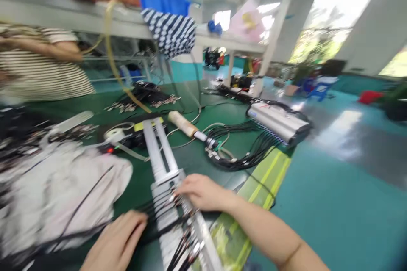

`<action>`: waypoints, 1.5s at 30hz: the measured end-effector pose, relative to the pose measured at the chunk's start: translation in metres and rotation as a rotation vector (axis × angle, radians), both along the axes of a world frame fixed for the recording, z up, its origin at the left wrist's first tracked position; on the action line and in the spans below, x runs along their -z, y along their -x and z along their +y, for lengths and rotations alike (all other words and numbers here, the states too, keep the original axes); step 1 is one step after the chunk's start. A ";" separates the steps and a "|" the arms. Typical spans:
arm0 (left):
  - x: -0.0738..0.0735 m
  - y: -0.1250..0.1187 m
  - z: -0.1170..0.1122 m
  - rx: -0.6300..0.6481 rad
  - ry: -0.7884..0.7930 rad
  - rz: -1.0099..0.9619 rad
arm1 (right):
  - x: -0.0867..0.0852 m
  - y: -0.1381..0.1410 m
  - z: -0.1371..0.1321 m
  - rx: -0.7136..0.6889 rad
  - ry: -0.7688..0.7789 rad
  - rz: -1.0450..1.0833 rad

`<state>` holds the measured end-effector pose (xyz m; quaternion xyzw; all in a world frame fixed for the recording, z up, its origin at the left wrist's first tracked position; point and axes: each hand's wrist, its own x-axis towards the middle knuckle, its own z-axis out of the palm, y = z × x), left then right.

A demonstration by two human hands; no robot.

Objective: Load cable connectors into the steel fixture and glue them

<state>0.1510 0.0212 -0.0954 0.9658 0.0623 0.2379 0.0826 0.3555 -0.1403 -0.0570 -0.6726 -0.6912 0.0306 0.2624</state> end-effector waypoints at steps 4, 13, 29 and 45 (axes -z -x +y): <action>-0.029 -0.005 -0.020 -0.103 0.006 0.244 | 0.000 -0.007 0.001 -0.032 -0.026 0.187; -0.030 -0.008 -0.027 -0.173 -0.106 0.468 | 0.009 -0.017 0.004 -0.081 -0.012 0.147; -0.040 -0.020 -0.032 -0.127 -0.236 0.533 | 0.006 -0.012 0.001 -0.096 0.042 0.047; -0.029 -0.011 -0.018 0.016 0.060 0.370 | 0.012 0.014 0.011 -0.091 0.184 -0.343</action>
